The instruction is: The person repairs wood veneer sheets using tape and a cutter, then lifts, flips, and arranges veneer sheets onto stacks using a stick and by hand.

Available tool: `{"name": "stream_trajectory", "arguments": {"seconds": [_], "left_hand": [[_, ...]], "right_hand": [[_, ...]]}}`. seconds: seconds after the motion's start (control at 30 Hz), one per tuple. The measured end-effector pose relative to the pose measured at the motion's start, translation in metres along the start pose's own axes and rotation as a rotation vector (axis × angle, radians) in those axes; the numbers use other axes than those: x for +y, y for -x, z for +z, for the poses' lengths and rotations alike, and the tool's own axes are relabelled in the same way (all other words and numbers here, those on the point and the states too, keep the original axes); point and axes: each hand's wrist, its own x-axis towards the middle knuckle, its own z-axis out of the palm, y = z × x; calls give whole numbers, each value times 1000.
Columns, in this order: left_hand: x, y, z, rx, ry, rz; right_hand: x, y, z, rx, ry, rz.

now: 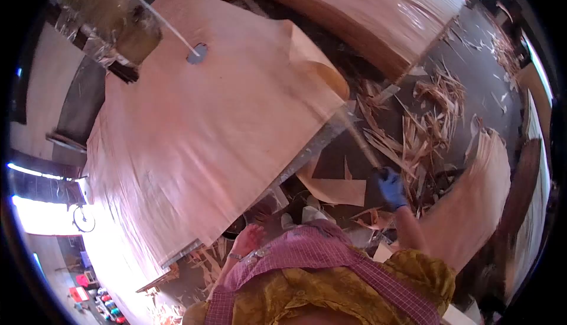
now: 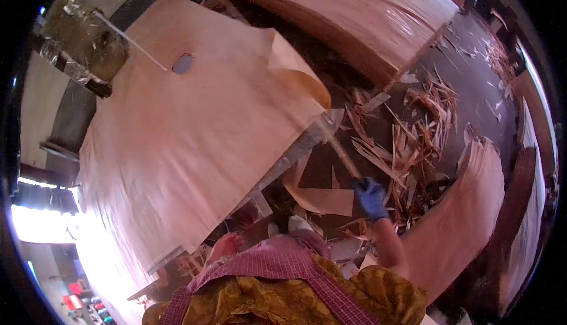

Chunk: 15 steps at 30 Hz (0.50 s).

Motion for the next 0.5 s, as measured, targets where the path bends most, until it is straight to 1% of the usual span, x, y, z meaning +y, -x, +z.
{"name": "stream_trajectory", "arguments": {"seconds": [0.03, 0.07, 0.1, 0.13, 0.17, 0.2, 0.23, 0.27, 0.3, 0.33, 0.37, 0.4, 0.47, 0.5], "left_hand": [[2, 3, 24, 55, -60, -6], [5, 2, 36, 94, -121, 49], [8, 0, 45, 131, -181, 105], [11, -2, 56, 167, -242, 163], [15, 1, 73, 182, -274, 227], [19, 5, 91, 196, -309, 290], [25, 6, 102, 211, -347, 352], [34, 4, 102, 128, -397, 396], [40, 7, 111, 130, -419, 461], [45, 13, 127, 128, -444, 520], [49, 18, 141, 118, -470, 577], [56, 20, 146, 141, -560, 608], [79, 20, 150, 178, -734, 667], [84, 16, 156, 178, -876, 715]], "right_hand": [[-17, 16, 19, -65, -155, -1], [-36, 31, 39, -129, -312, -3], [-68, 50, 52, -214, -375, -16], [-55, 63, 111, -277, -431, -157], [-101, 67, 118, -583, -342, 111], [-134, 78, 138, -512, -291, -2], [-151, 91, 178, -316, -420, -229], [-198, 85, 172, -593, -377, -105], [-211, 94, 214, -605, -413, -151], [-238, 102, 219, -678, -679, -160], [-255, 102, 221, -697, -789, -188], [-271, 102, 223, -720, -900, -215], [-274, 103, 235, -711, -792, -285], [-261, 112, 240, -626, -715, -309]]}}
